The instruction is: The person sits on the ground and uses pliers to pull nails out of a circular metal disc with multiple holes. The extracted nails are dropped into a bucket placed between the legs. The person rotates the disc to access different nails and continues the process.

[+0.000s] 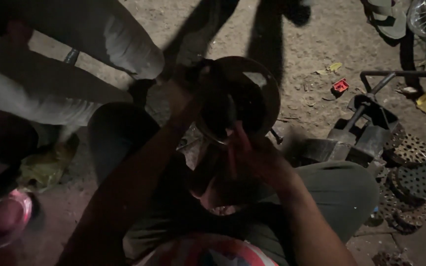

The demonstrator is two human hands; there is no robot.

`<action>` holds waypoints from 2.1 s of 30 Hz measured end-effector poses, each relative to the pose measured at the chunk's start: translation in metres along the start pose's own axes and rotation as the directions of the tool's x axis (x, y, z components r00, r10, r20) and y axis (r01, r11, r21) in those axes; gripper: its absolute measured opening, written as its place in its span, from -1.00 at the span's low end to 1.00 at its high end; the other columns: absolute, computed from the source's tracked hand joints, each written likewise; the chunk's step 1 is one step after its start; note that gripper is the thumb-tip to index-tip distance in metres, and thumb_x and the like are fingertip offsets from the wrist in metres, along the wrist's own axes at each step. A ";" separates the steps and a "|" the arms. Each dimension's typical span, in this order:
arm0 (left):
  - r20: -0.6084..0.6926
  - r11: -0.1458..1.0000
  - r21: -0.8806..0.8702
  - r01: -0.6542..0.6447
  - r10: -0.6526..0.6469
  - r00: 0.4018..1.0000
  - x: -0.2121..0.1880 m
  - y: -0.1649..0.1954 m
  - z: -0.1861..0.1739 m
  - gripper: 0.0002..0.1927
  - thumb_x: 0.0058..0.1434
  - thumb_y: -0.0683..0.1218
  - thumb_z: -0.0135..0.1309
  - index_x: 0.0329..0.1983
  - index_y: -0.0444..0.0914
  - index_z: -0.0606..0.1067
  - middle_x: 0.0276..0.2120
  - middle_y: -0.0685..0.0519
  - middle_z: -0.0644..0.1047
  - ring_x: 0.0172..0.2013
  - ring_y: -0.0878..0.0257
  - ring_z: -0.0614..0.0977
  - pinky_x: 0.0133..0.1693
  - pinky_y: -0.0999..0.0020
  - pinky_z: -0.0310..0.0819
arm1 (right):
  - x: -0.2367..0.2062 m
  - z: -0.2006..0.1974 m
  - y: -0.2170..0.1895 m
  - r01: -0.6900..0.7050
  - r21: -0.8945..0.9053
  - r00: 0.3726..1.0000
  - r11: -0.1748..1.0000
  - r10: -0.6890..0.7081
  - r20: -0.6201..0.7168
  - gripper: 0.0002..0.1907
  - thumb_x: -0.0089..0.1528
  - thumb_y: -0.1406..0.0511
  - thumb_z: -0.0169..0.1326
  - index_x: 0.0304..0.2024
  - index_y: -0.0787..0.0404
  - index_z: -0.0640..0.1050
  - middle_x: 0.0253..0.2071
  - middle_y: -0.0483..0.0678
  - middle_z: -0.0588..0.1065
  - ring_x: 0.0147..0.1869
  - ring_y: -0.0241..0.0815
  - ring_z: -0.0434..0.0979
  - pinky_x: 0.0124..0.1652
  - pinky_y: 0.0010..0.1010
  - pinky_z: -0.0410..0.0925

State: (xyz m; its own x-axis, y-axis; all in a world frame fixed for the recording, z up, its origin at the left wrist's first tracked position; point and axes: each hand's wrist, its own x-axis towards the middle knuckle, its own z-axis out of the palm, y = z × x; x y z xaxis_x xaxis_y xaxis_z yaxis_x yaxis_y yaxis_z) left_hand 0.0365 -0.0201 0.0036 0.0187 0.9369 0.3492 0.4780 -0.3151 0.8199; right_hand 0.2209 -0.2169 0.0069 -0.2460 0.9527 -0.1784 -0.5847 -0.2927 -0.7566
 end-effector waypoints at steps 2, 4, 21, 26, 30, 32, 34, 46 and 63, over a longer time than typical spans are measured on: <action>0.021 1.000 0.009 0.003 -0.004 1.000 -0.001 -0.002 0.002 -0.57 0.19 0.09 0.33 -0.28 -0.38 0.49 -0.47 -0.16 0.55 -0.44 0.07 0.56 -0.39 0.14 0.41 | -0.003 -0.015 0.004 0.126 -0.490 0.992 0.862 -0.111 0.059 -0.43 0.40 0.34 0.00 0.41 0.46 0.23 0.33 0.14 0.38 0.23 0.03 0.49 0.05 -0.18 0.44; 0.025 1.000 0.026 -0.001 0.000 1.000 0.002 -0.002 0.005 -0.57 0.20 0.10 0.35 -0.30 -0.37 0.51 -0.46 -0.19 0.56 -0.43 0.03 0.56 -0.38 0.12 0.40 | -0.003 -0.026 0.009 0.063 -0.409 0.998 0.910 -0.065 0.007 -0.43 0.40 0.33 0.00 0.41 0.45 0.23 0.32 0.14 0.38 0.22 0.03 0.49 0.05 -0.18 0.44; -0.039 0.993 -0.020 0.119 -0.120 0.992 0.026 0.039 -0.037 -0.37 0.07 0.30 0.13 -0.12 -0.33 0.48 -0.53 -0.06 0.59 -0.52 0.12 0.60 -0.47 0.16 0.48 | 0.184 0.115 0.038 -0.002 -0.489 0.996 0.872 -0.043 -0.080 -0.45 0.39 0.33 0.01 0.39 0.44 0.26 0.27 0.12 0.39 0.18 0.00 0.49 0.03 -0.21 0.43; -0.017 0.989 -0.010 0.151 -0.151 0.988 0.043 0.033 -0.051 -0.29 0.02 0.36 0.07 -0.06 -0.32 0.47 -0.56 -0.03 0.59 -0.55 0.14 0.61 -0.50 0.16 0.49 | 0.242 0.156 0.030 0.023 -0.523 0.995 0.852 -0.070 -0.070 -0.45 0.39 0.33 0.01 0.39 0.43 0.27 0.25 0.11 0.40 0.17 -0.01 0.49 0.02 -0.21 0.43; -0.056 0.987 -0.100 0.129 -0.135 0.989 0.033 0.031 -0.058 -0.34 0.04 0.32 0.10 -0.08 -0.31 0.49 -0.49 -0.06 0.62 -0.49 0.11 0.64 -0.42 0.15 0.52 | 0.236 0.153 0.044 0.016 -0.532 0.994 0.846 -0.073 -0.087 -0.45 0.39 0.32 0.01 0.38 0.43 0.27 0.24 0.10 0.40 0.16 -0.01 0.49 0.01 -0.22 0.42; -0.037 0.984 -0.110 0.137 -0.141 0.989 0.031 0.029 -0.060 -0.38 0.05 0.29 0.12 -0.09 -0.30 0.51 -0.45 -0.07 0.63 -0.45 0.09 0.65 -0.39 0.14 0.53 | 0.216 0.146 0.048 -0.003 -0.549 0.992 0.836 -0.066 -0.106 -0.46 0.39 0.32 0.01 0.38 0.42 0.28 0.24 0.10 0.40 0.15 -0.02 0.49 0.01 -0.22 0.42; -0.034 0.984 -0.121 0.131 -0.136 0.990 0.030 0.024 -0.064 -0.43 0.06 0.26 0.13 -0.10 -0.28 0.54 -0.42 -0.07 0.64 -0.42 0.07 0.66 -0.36 0.14 0.54 | 0.196 0.141 0.052 -0.032 -0.561 0.991 0.827 -0.047 -0.127 -0.46 0.39 0.32 0.01 0.38 0.42 0.28 0.23 0.10 0.40 0.15 -0.02 0.49 0.01 -0.23 0.42; -0.031 0.981 -0.154 0.117 -0.123 0.992 0.014 -0.011 -0.058 -0.64 0.10 0.13 0.27 -0.19 -0.21 0.65 -0.28 -0.11 0.67 -0.23 -0.05 0.71 -0.19 0.09 0.60 | 0.038 0.086 0.024 -0.154 -0.572 0.959 0.805 -0.017 -0.282 -0.47 0.38 0.32 0.02 0.36 0.41 0.30 0.19 0.08 0.41 0.12 -0.04 0.49 -0.01 -0.24 0.42; -0.037 0.990 0.071 0.122 -0.120 0.992 0.009 -0.024 -0.041 -0.67 0.22 0.06 0.24 -0.36 -0.30 0.50 -0.42 -0.17 0.60 -0.34 -0.09 0.67 -0.33 0.07 0.47 | 0.009 0.081 0.042 -0.090 -0.572 0.956 0.815 -0.091 -0.279 -0.49 0.38 0.31 0.03 0.34 0.39 0.33 0.14 0.06 0.42 0.08 -0.07 0.49 -0.04 -0.27 0.41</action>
State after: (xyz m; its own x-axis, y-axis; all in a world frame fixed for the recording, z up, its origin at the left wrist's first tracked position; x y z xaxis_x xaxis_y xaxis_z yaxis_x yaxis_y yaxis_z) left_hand -0.0111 -0.0101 0.0060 -0.0709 0.9617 0.2647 0.5375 -0.1867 0.8223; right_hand 0.1317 -0.2270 0.0249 0.0340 0.9601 -0.2775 -0.0126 -0.2772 -0.9607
